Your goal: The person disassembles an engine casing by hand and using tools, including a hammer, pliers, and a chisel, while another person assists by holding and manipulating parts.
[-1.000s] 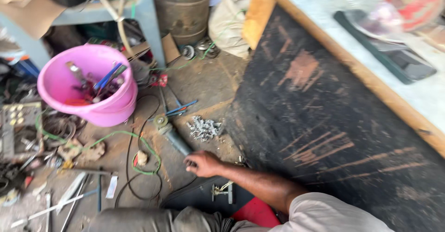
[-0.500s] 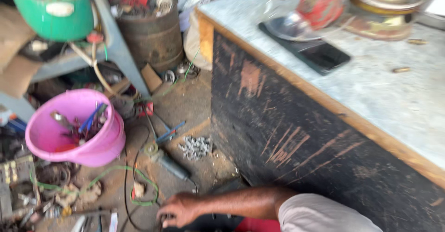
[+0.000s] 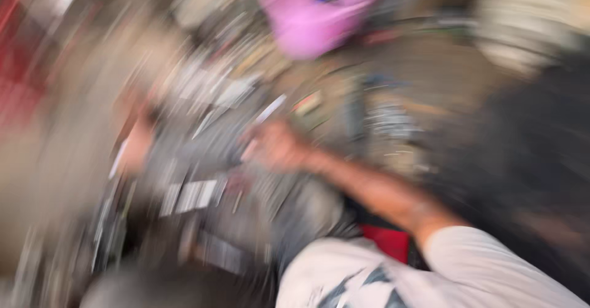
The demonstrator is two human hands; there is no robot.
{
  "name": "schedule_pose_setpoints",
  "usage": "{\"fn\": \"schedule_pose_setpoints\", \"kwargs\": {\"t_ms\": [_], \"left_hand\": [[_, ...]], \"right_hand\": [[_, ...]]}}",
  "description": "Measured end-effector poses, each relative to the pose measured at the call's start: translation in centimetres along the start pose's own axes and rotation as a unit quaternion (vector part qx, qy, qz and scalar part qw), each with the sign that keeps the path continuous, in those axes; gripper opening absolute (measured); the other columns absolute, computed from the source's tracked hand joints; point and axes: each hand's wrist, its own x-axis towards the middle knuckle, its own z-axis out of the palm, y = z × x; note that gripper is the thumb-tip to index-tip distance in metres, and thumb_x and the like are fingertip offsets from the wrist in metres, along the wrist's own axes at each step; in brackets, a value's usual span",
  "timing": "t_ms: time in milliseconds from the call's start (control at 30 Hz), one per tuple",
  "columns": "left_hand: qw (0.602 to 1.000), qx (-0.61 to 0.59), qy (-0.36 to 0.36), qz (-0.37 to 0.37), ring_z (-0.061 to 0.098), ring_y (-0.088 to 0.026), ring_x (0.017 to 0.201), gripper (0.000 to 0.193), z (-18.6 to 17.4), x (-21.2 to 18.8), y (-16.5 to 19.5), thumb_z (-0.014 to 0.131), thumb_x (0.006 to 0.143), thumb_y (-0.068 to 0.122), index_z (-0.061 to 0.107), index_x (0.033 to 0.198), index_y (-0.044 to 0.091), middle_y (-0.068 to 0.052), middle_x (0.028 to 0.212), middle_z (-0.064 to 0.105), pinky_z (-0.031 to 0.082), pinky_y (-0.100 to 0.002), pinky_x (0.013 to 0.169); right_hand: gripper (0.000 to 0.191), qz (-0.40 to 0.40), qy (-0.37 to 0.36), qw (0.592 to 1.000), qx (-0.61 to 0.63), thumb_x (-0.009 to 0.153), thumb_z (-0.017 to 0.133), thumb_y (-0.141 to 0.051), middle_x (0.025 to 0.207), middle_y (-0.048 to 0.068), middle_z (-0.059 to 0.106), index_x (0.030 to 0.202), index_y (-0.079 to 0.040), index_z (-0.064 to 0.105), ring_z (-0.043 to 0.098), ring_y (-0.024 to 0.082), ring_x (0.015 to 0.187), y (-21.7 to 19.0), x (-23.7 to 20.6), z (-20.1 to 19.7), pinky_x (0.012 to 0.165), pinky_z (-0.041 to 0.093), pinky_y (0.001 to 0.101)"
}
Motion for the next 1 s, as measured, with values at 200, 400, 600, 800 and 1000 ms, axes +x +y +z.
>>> {"fn": "schedule_pose_setpoints", "kwargs": {"t_ms": [200,400,600,800,1000], "left_hand": [[0.992,-0.068,0.093,-0.050,0.062,-0.042,0.116,0.086,0.6,-6.1,-14.7,0.083,0.086,0.066,0.060,0.142,0.005,-0.024,0.129,0.066,0.047,-0.051,0.095],[0.986,-0.070,0.148,-0.020,0.067,-0.042,0.101,0.060,5.0,-6.7,-16.4,0.090,0.084,0.052,0.070,0.122,0.010,-0.018,0.111,0.073,0.051,-0.052,0.082],[0.992,-0.079,0.102,0.000,0.067,-0.041,0.103,0.060,4.4,-5.8,-18.5,0.087,0.085,0.047,0.066,0.127,0.010,-0.018,0.115,0.072,0.052,-0.053,0.083],[0.977,-0.081,0.198,0.012,0.069,-0.040,0.098,0.067,5.8,-5.6,-18.2,0.091,0.070,0.043,0.066,0.120,0.007,-0.017,0.109,0.073,0.054,-0.052,0.082],[0.988,-0.095,0.115,-0.043,0.065,-0.026,0.087,0.039,4.7,-10.1,-12.4,0.080,0.078,0.024,0.064,0.109,0.008,-0.008,0.099,0.065,0.053,-0.043,0.069]], "right_hand": [[0.020,0.142,-0.209,0.933,0.256,0.102,0.073,-0.015,0.109,0.004,0.075,0.120,-0.005,0.070,0.071,0.012,0.100,-0.9,6.7,12.7,0.093,0.059,0.0290],[0.028,0.146,-0.383,0.900,0.148,0.098,0.075,-0.017,0.103,0.011,0.077,0.121,-0.001,0.071,0.071,0.017,0.094,-1.2,5.3,26.3,0.085,0.057,0.0334],[0.035,0.113,-0.463,0.872,0.113,0.096,0.075,-0.025,0.108,0.016,0.076,0.124,-0.002,0.070,0.075,0.024,0.097,0.7,2.1,30.2,0.086,0.059,0.0355],[0.035,0.067,-0.460,0.885,0.013,0.093,0.078,-0.023,0.100,0.019,0.077,0.120,-0.002,0.073,0.075,0.030,0.092,1.1,1.8,31.0,0.088,0.056,0.0405],[0.035,0.120,-0.499,0.858,0.015,0.092,0.076,-0.022,0.103,0.017,0.076,0.121,-0.002,0.070,0.076,0.027,0.091,0.0,2.6,33.1,0.082,0.060,0.0379]]}}
